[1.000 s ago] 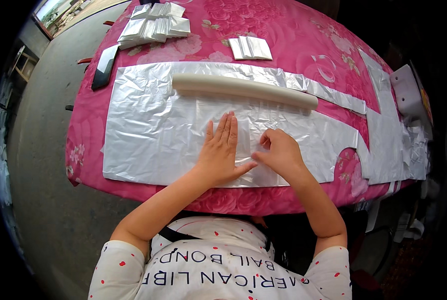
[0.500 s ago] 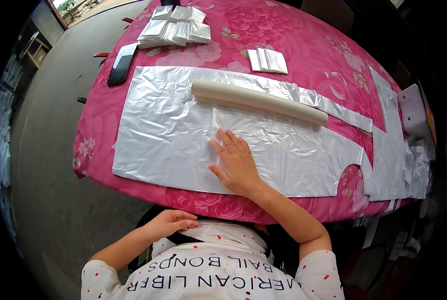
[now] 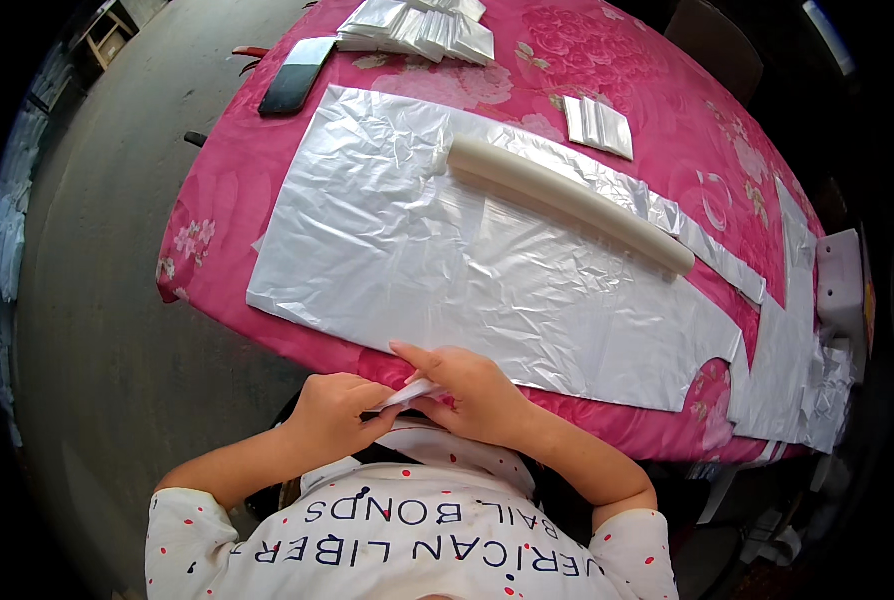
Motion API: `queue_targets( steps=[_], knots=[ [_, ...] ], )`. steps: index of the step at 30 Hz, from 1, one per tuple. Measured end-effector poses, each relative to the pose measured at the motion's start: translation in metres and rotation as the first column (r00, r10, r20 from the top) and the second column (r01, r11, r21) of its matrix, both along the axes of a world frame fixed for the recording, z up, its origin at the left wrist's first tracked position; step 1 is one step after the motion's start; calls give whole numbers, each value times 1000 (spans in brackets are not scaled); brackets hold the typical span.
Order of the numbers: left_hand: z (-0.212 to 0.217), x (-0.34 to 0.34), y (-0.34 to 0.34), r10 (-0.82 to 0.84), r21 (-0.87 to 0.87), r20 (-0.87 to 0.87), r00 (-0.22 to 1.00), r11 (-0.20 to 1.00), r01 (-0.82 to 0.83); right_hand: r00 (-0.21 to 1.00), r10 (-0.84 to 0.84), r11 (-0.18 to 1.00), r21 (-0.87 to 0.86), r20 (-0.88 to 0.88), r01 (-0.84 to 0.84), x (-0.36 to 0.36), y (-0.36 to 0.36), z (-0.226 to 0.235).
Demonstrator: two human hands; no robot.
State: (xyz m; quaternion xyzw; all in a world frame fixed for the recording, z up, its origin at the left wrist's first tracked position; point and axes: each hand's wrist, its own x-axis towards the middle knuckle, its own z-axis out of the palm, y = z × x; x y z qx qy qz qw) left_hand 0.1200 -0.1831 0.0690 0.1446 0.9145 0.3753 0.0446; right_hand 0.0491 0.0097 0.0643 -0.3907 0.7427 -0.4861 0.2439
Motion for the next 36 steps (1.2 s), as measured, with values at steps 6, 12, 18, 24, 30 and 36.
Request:
queue_targets(
  steps=[6,12,18,24,30,36],
  knots=[
    [5,-13,18,-14,528,390,921,823,-211,952,-207,941,-221,226,258,2,24,-4],
    [-3,-25,14,-25,359,20,999,933,16,957,-237,936,-303,-167,179,-14,34,9],
    [-4,-33,13,27,271,25,999,962,-33,893,-269,951,-247,-359,187,-32,42,7],
    [-11,-28,10,29,280,150,988,957,-71,733,-629,633,-377,259,677,-119,73,4],
    [-11,-26,15,-116,271,159,980,960,70,381,-846,307,-242,375,920,-266,128,-12],
    [-11,-21,10,-152,207,205,967,972,109,221,-923,195,112,-316,974,-289,133,-32]
  ],
)
